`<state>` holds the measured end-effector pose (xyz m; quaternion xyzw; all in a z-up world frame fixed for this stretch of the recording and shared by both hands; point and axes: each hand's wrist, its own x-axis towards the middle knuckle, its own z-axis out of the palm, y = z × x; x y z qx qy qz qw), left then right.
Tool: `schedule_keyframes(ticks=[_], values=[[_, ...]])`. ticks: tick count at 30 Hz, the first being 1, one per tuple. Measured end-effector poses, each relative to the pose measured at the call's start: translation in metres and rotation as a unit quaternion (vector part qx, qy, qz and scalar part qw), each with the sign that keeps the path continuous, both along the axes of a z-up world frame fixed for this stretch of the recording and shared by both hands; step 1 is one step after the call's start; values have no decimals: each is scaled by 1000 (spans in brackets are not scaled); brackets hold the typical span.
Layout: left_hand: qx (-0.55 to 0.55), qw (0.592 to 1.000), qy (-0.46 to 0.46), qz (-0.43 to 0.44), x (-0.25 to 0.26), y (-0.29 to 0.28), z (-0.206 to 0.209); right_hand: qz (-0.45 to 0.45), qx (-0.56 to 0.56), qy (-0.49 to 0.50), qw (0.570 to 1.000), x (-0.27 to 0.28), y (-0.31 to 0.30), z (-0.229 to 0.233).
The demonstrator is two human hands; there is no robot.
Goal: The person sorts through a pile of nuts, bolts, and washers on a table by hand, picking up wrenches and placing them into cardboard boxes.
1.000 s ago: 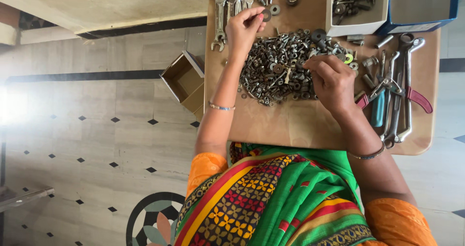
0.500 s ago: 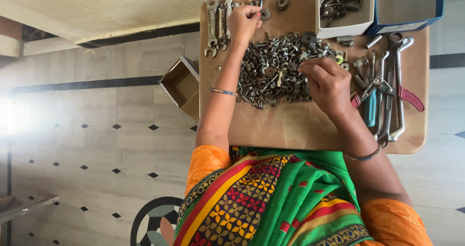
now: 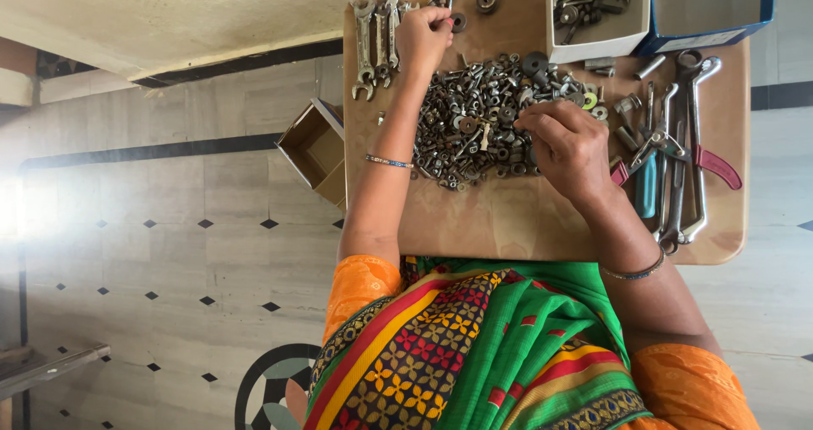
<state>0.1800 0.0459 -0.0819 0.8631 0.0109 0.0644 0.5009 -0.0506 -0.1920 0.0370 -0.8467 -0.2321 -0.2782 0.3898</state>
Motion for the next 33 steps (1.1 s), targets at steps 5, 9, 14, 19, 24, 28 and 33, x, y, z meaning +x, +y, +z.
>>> schedule_keyframes(ticks=[5,9,14,19,24,28,33], values=[[132,988,-75,-28,-11,-9,11,0,-7,1,1000,0,0,1],[220,971,-91,-11,-20,-22,21,3,-6,5,1000,0,1,1],[272,956,-107,-33,-18,-28,20,5,-6,4,1000,0,0,1],[313,943,-90,-64,-3,-29,16,4,-6,1,1000,-1,-1,2],[324,936,-92,-104,3,-23,27,5,-8,3,1000,-1,-1,1],[340,930,-92,-106,5,-26,30,7,-8,7,1000,1,-1,2],[352,926,-90,-104,0,-27,30,4,-12,10,1000,0,-1,0]])
